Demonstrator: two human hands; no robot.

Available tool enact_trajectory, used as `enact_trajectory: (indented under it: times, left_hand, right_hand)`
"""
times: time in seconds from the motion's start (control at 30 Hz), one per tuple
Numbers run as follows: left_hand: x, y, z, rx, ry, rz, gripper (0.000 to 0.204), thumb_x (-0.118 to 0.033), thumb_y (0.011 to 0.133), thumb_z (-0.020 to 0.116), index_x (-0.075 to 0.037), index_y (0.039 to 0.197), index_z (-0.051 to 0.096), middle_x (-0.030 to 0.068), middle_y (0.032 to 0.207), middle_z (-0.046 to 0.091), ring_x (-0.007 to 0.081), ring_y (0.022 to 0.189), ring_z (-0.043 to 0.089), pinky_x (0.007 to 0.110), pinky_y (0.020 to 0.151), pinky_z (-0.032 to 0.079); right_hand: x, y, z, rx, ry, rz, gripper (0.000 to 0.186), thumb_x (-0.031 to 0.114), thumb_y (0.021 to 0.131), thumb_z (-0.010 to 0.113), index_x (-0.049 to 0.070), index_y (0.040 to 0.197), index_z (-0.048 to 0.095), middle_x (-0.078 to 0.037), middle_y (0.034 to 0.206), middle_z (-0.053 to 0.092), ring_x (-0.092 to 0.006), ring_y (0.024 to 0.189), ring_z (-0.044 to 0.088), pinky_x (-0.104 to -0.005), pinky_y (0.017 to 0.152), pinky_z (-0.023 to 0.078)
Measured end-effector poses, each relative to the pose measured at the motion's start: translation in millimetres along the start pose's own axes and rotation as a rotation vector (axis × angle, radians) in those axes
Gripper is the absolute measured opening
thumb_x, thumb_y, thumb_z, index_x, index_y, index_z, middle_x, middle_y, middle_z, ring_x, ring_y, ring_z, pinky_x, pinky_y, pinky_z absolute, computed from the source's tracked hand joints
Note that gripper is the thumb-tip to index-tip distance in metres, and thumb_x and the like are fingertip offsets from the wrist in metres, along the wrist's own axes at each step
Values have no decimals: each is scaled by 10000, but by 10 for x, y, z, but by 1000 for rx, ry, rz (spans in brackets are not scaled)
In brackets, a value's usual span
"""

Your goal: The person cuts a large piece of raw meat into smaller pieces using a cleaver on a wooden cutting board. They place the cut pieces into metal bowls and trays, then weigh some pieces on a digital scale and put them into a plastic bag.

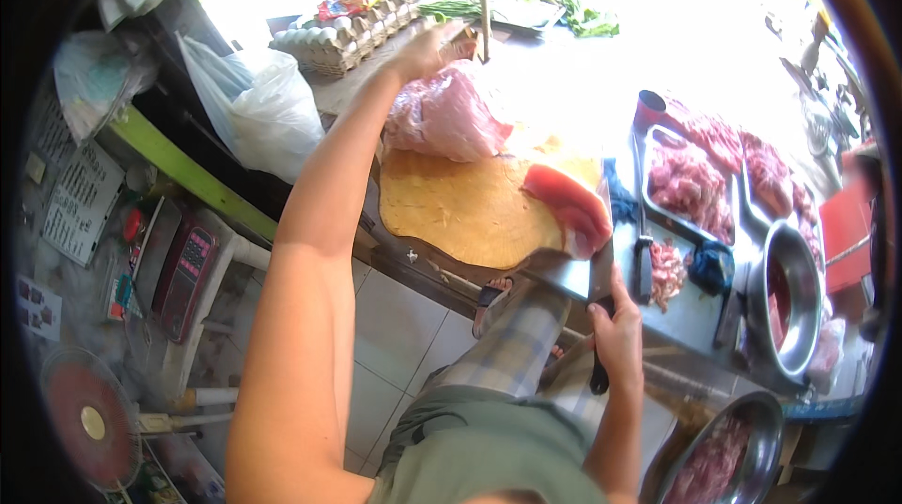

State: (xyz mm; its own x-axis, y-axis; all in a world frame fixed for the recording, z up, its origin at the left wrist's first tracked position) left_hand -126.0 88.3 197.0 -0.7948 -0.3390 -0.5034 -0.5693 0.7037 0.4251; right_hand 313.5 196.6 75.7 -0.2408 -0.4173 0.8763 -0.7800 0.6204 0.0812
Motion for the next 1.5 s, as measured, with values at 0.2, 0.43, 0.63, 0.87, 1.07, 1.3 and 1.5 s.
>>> enact_trajectory:
  times: [0.2,0.43,0.63,0.87,1.07,1.3,1.5]
  left_hand:
    - [-315,-248,381,55,384,-62,427,-392,836,718,-75,1122,715,203,1163,679,344,1107,632,427,947,499]
    - [-1709,-1378,1535,218,56,156,629,-338,803,757,3,1280,531,239,1256,550,372,1206,516,454,1030,430]
    - [-1988,-1754,1965,75,157,108,863,-303,786,800,12,1416,301,293,1413,338,461,1336,364,478,1122,346]
    - [-1974,-1610,2133,17,269,114,324,-191,845,679,-39,1071,505,182,1001,580,346,967,576,450,856,493]
    - [-1826,-950,1917,180,-14,62,149,-151,854,595,-19,842,663,187,796,681,302,758,679,418,714,527]
    - [-1907,-567,1650,254,34,278,107,-126,822,664,-29,868,665,135,833,642,290,744,634,404,739,511]
    - [-1395,-1120,1739,460,-224,123,168,-124,850,705,-15,977,686,104,915,670,215,763,648,350,721,523]
  right_hand:
    - [-69,-47,-20,40,174,225,700,-72,839,568,3,1508,376,-135,1134,641,-79,527,490,-251,467,435]
    - [-86,-57,-66,38,192,164,703,-63,838,579,8,1508,377,-117,1188,627,-72,579,504,-242,499,450]
    - [-219,-107,-138,-34,357,187,725,-86,850,569,71,1529,371,-10,806,592,-62,559,501,-238,481,443]
    - [-317,-142,-211,5,459,311,722,-69,874,570,102,1541,353,0,731,553,-66,512,478,-239,443,441]
    - [-463,-205,-364,-45,477,312,759,-63,849,555,104,1552,321,-7,690,526,-75,480,477,-251,432,485]
    - [-496,-225,-477,-73,480,296,746,-70,852,553,56,1547,312,-5,703,533,-68,489,473,-229,433,426]
    - [-536,-258,-487,-58,451,362,754,-72,856,550,75,1554,307,-7,721,533,-72,514,478,-240,447,440]
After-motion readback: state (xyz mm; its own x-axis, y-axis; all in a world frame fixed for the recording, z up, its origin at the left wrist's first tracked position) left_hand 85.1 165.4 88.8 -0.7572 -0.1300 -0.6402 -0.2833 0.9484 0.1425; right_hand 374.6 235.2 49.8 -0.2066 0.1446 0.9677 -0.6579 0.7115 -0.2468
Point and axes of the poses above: each hand's wrist, its own y-axis towards the middle knuckle, its own z-axis out of the palm, x = y × z, the point moved 5 cm from there along y, towards the middle knuckle
